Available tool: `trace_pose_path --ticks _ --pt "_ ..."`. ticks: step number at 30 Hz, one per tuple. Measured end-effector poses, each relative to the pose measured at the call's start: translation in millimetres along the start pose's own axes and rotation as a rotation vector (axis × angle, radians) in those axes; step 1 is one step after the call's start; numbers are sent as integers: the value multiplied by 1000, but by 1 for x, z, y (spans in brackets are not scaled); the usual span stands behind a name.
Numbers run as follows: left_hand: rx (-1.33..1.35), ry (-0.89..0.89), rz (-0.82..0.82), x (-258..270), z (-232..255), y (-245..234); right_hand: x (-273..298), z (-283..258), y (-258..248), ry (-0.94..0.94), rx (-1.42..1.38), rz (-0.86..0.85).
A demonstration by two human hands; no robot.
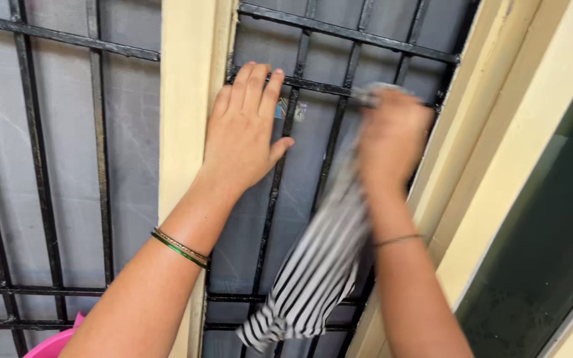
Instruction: The person wipes the window frame and mesh screen using a striped cloth. They clean the lower frame, vertical bars, and the glass pane, then briefly handle a yellow brush before resuming wiping.
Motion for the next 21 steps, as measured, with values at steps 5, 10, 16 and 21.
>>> trace_pose_path --ticks 5,10,16,21 --pt "-22 -12 -22 2 -2 4 -1 9 4 130 -62 -27" --pt "-38 -10 -23 2 -3 8 -7 -39 56 -76 -218 -197" --pt "-39 7 7 6 -2 7 -3 50 10 49 -131 -108" --pt "-47 -1 -5 5 -1 8 -10 5 15 59 -89 -79"
Point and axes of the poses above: each hand's wrist, its own x-axis away from the middle knuckle, its own y-axis out of the palm, z = x × y, the point moved 10 cm from there along -x, towards the middle knuckle, and after that the axes turned 2 degrees about -x, right-handed, at the moved point
